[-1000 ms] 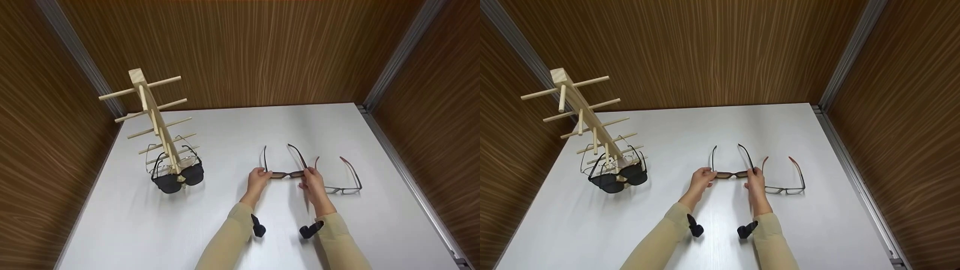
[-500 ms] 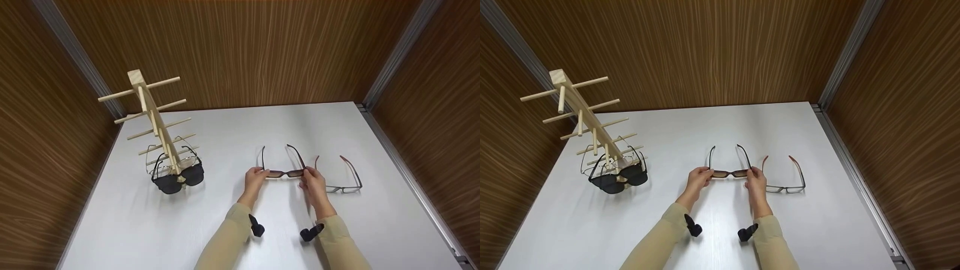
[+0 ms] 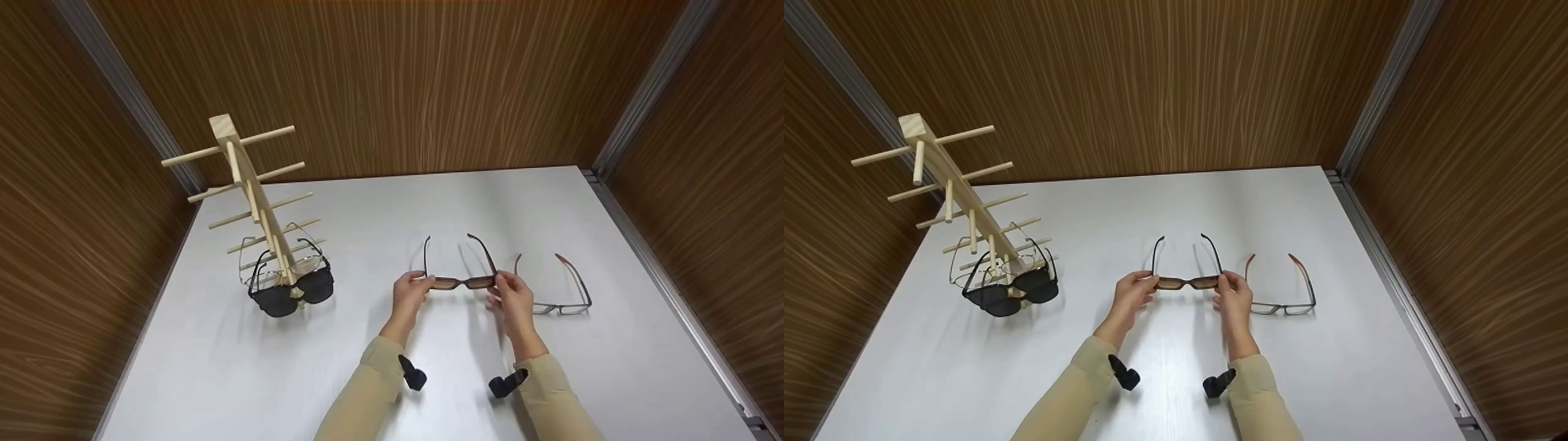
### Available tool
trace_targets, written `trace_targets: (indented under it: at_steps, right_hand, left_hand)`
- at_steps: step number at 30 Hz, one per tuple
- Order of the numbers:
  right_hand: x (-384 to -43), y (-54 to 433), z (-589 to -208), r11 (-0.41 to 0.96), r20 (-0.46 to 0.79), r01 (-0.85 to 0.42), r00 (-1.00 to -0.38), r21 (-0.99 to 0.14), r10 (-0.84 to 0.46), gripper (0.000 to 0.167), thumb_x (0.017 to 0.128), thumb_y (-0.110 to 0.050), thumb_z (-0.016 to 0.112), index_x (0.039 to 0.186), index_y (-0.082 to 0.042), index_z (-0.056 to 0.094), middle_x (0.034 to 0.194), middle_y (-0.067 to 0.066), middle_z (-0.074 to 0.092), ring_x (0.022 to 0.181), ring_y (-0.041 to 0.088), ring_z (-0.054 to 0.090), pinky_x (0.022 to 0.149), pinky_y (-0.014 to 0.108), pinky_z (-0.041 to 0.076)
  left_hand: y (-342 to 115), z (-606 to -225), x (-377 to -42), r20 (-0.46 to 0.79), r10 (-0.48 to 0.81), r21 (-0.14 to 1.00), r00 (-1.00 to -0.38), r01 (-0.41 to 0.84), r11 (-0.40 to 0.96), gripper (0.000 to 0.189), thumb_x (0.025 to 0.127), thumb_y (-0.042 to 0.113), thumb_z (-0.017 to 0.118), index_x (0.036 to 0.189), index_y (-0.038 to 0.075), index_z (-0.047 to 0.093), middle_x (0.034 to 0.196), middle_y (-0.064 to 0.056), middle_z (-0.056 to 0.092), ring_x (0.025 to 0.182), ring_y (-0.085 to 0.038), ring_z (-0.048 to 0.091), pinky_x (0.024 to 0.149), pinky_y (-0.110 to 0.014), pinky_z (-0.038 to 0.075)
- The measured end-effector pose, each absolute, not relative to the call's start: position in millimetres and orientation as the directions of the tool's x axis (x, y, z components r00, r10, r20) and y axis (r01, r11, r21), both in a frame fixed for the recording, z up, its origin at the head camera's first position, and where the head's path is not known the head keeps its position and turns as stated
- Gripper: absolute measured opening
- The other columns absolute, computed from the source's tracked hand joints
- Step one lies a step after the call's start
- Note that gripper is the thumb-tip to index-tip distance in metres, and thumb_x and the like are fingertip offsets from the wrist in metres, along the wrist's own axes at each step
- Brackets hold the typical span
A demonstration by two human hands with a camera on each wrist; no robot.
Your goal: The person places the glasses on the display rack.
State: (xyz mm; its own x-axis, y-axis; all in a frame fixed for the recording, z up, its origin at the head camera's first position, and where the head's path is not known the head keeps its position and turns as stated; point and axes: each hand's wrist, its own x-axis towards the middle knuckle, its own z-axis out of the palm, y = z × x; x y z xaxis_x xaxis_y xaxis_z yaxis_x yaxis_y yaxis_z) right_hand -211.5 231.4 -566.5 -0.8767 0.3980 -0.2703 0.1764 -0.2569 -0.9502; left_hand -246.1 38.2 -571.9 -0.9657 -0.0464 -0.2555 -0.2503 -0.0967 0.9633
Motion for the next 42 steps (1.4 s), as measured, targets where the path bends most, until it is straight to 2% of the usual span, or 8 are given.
trace_targets:
  at_steps: [5, 11, 18, 24, 32, 42]
  right_hand:
    - [-209, 229, -563, -0.252, -0.242, 0.147, -0.883, -0.956, 0.403, 0.029, 0.096, -0.014, 0.052, 0.120, 0.002, 0.050, 0.097, 0.004, 0.054, 0.089, 0.023, 0.061, 0.072, 0.031, 0.054]
    - [-204, 225, -556, -0.244, -0.213, 0.122, -0.894, -0.962, 0.394, 0.030, 0.095, -0.015, 0.054, 0.119, 0.002, 0.050, 0.098, 0.006, 0.054, 0.090, 0.024, 0.062, 0.072, 0.030, 0.054]
    - [-200, 220, -549, -0.227, -0.177, 0.096, -0.913, -0.969, 0.368, 0.030, 0.094, -0.013, 0.055, 0.119, 0.003, 0.051, 0.099, 0.008, 0.056, 0.089, 0.023, 0.063, 0.073, 0.030, 0.054]
    - [-197, 217, -546, -0.195, -0.154, 0.093, -0.932, -0.977, 0.329, 0.029, 0.094, -0.011, 0.055, 0.120, 0.003, 0.051, 0.100, 0.007, 0.057, 0.087, 0.019, 0.063, 0.075, 0.032, 0.053]
    - [-192, 211, -542, -0.218, -0.140, 0.074, -0.942, -0.973, 0.306, 0.032, 0.092, -0.011, 0.059, 0.118, 0.005, 0.052, 0.097, 0.007, 0.058, 0.085, 0.021, 0.064, 0.075, 0.034, 0.054]
    - [-184, 202, -536, -0.185, -0.123, 0.068, -0.945, -0.980, 0.304, 0.033, 0.091, -0.011, 0.061, 0.118, 0.006, 0.054, 0.098, 0.009, 0.059, 0.087, 0.024, 0.064, 0.075, 0.035, 0.054]
  left_hand:
    - [34, -567, -242, -0.247, -0.044, 0.965, -0.968, -0.242, -0.097, 0.041, 0.080, 0.017, 0.069, 0.113, -0.005, 0.058, 0.081, -0.005, 0.063, 0.089, -0.034, 0.060, 0.077, -0.044, 0.050]
    - [28, -558, -236, -0.228, -0.046, 0.970, -0.973, -0.222, -0.103, 0.038, 0.081, 0.016, 0.069, 0.112, -0.003, 0.059, 0.085, -0.006, 0.064, 0.087, -0.030, 0.060, 0.079, -0.043, 0.050]
    - [18, -552, -231, -0.208, -0.056, 0.974, -0.976, -0.202, -0.107, 0.035, 0.081, 0.016, 0.071, 0.111, 0.000, 0.060, 0.090, -0.007, 0.064, 0.081, -0.017, 0.059, 0.072, -0.033, 0.050]
    - [9, -547, -224, -0.193, -0.063, 0.976, -0.979, -0.185, -0.116, 0.035, 0.081, 0.014, 0.071, 0.111, 0.000, 0.059, 0.090, -0.008, 0.063, 0.080, -0.017, 0.059, 0.070, -0.031, 0.050]
    - [-1, -541, -218, -0.171, -0.069, 0.981, -0.983, -0.163, -0.101, 0.039, 0.081, 0.015, 0.071, 0.112, -0.003, 0.058, 0.089, -0.009, 0.061, 0.078, -0.018, 0.058, 0.069, -0.032, 0.051]
    - [-10, -531, -202, -0.142, -0.099, 0.989, -0.985, -0.136, -0.065, 0.039, 0.081, 0.015, 0.071, 0.113, -0.003, 0.058, 0.092, -0.010, 0.061, 0.077, -0.016, 0.057, 0.065, -0.027, 0.049]
